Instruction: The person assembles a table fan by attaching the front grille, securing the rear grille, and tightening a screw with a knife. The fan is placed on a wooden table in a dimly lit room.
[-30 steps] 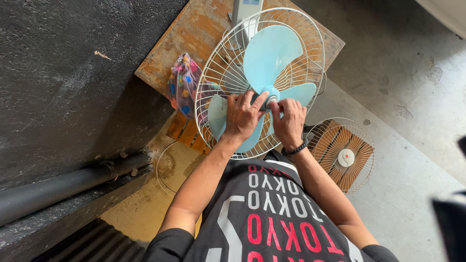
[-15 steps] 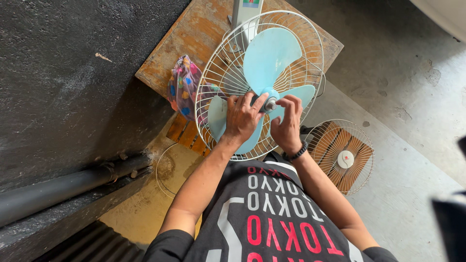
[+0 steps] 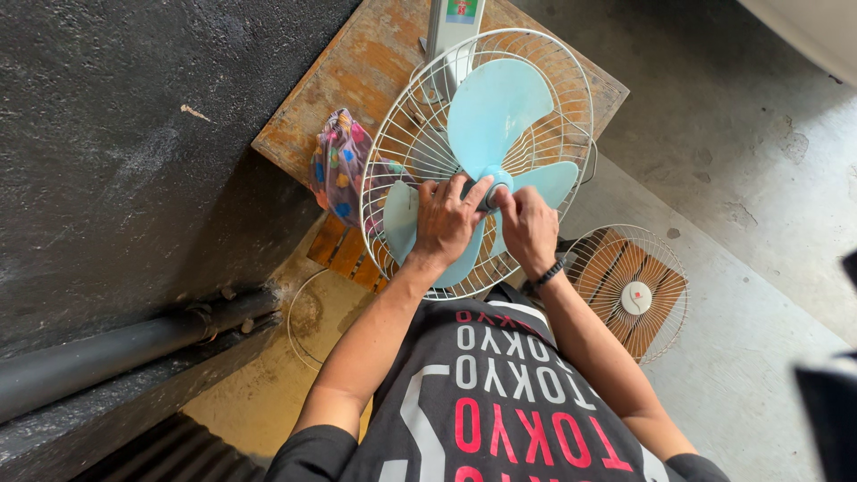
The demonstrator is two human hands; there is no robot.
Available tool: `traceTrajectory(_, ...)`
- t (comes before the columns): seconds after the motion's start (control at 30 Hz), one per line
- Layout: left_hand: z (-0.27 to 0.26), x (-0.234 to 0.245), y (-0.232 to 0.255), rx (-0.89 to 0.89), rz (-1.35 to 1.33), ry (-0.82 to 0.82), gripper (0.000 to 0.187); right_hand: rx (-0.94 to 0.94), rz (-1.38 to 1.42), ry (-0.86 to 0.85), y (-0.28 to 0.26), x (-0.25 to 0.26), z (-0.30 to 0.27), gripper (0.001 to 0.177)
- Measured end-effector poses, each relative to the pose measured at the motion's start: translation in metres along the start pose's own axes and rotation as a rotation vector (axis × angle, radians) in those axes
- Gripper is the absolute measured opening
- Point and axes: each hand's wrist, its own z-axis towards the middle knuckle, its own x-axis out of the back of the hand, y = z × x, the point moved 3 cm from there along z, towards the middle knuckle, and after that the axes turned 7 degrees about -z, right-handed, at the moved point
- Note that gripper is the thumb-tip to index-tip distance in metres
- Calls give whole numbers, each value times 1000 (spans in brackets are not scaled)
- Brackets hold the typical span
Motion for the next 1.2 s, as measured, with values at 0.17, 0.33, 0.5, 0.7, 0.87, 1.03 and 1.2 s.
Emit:
traceTrajectory(0.17,1,2,1,-9,4,-7,62,522,136,355,-27,31,-16,15)
traceTrajectory(0.33,1,0,0,-9,-6,-3,62,150,91,157,-23,22,-9,26)
traceTrajectory(0.5,0,0,-1,-17,24,9,62,486,-11,363,-17,20,-11,30)
traceTrajectory(0.7,0,-1,-2,-9,8,-15,62,-26,140,8,-2,1,-3,29)
traceTrajectory(0.87,4,0,-2,-19,17,4,61,426,-102,283,-15,13,-5,8)
traceTrajectory(1.03,3,2,-2,-33,13,-11,63,433,99,275,-20,39,-12,22)
traceTrajectory(1.2,6,0,-1,-34,7,-2,62,-25,-26,-94,-8,0,4,35)
